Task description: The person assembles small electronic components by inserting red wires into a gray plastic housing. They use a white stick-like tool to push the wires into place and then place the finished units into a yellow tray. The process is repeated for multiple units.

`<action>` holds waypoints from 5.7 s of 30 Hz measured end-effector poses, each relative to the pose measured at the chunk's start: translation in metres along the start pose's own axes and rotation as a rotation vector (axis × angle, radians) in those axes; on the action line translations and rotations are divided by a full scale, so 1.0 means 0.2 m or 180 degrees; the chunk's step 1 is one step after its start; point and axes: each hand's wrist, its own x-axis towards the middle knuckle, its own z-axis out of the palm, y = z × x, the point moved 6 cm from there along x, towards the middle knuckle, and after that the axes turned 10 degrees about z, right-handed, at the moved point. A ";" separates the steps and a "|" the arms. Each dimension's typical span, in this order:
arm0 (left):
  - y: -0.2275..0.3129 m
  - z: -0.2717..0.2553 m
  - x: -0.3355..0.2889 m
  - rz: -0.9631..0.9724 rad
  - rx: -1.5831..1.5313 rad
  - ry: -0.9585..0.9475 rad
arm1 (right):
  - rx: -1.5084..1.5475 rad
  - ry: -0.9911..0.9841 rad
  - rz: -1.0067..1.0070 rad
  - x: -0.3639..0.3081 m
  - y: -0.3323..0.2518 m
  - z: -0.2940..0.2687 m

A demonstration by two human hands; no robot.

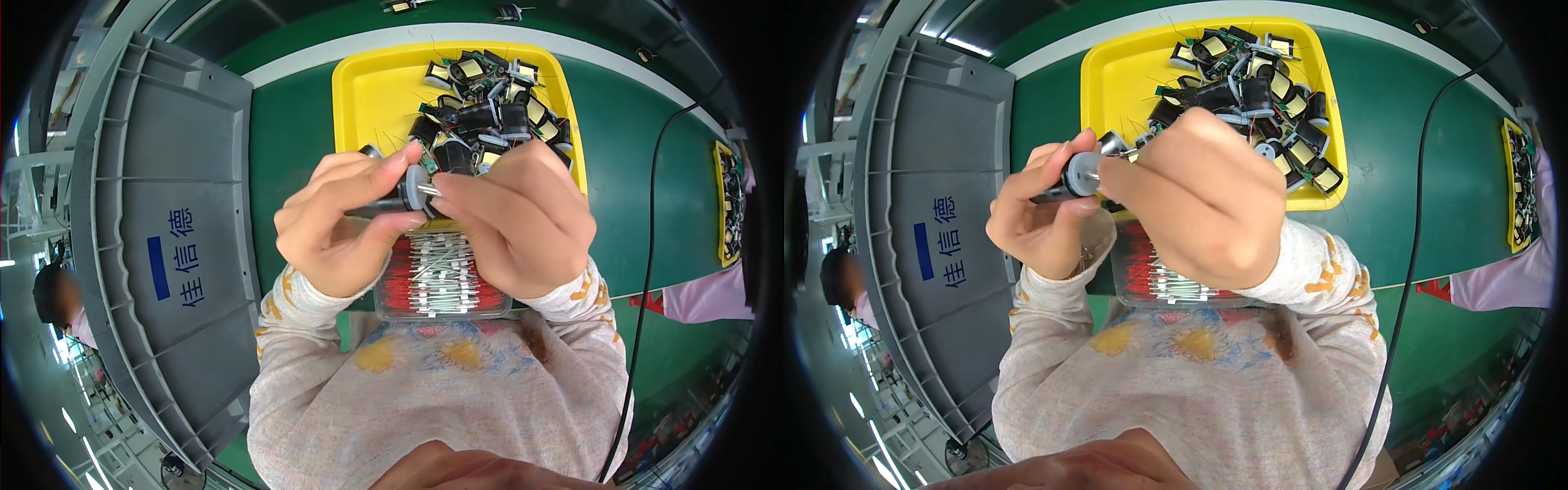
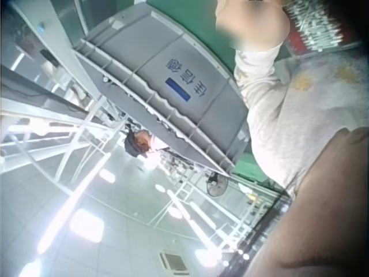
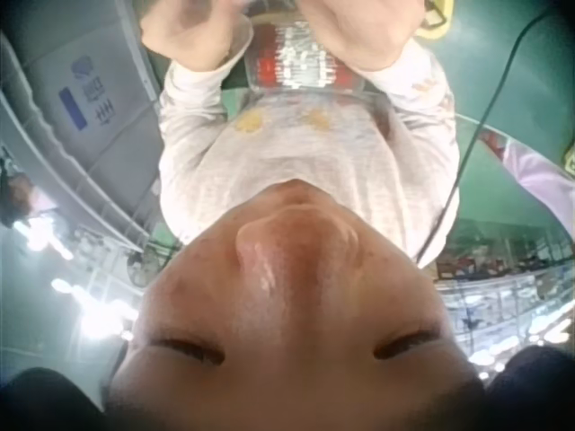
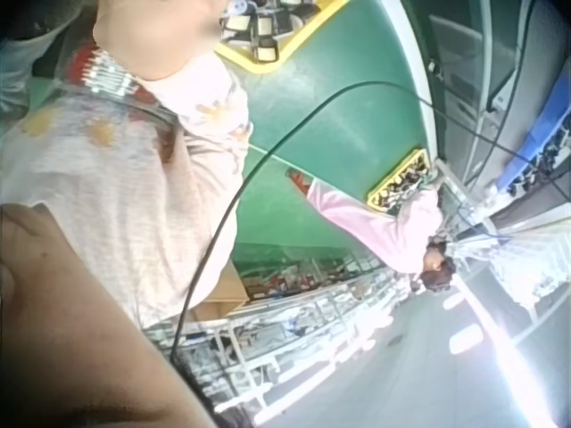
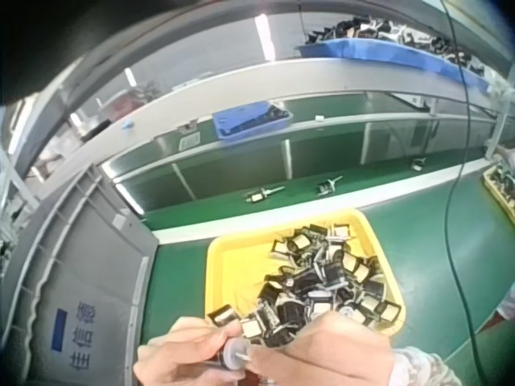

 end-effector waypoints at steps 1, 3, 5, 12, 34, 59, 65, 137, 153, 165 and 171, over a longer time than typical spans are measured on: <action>0.01 0.00 0.00 0.0118 0.0068 -0.0036 | -0.0012 0.0026 -0.0098 -0.01 -0.01 0.00; 0.02 0.00 0.00 0.0346 0.0205 -0.0104 | 0.0048 -0.0008 -0.0098 -0.01 -0.01 0.01; 0.03 0.00 0.01 0.0358 0.0181 -0.0188 | 0.0186 -0.0103 -0.0084 0.00 0.00 0.01; 0.00 0.00 0.02 -0.0113 -0.0282 -0.0484 | 0.0462 -0.0501 0.0307 0.03 0.01 0.01; -0.13 0.02 0.00 -0.0468 -0.0337 -0.0250 | 0.0037 -0.0124 0.0622 0.04 0.10 0.06; -0.31 0.09 -0.10 -0.2318 -0.2718 0.1182 | 0.1626 -0.0601 0.1833 0.14 0.34 0.26; -0.29 0.05 -0.09 -0.2118 -0.2766 0.1332 | 0.1790 -0.0468 0.1869 0.13 0.31 0.29; -0.31 0.01 0.03 -0.1034 -0.1616 0.0189 | 0.2135 -0.0472 0.1961 0.08 0.19 0.05; -0.20 -0.03 0.15 0.0123 0.0942 -0.2271 | -0.0462 -0.0810 0.0140 0.15 0.22 0.13; -0.26 0.03 0.12 -0.0209 -0.0682 -0.1924 | 0.2085 -0.0506 0.1796 0.10 0.32 0.14; -0.27 0.02 0.11 -0.0537 -0.0778 -0.1567 | 0.1353 -0.0408 0.0671 0.15 0.32 0.03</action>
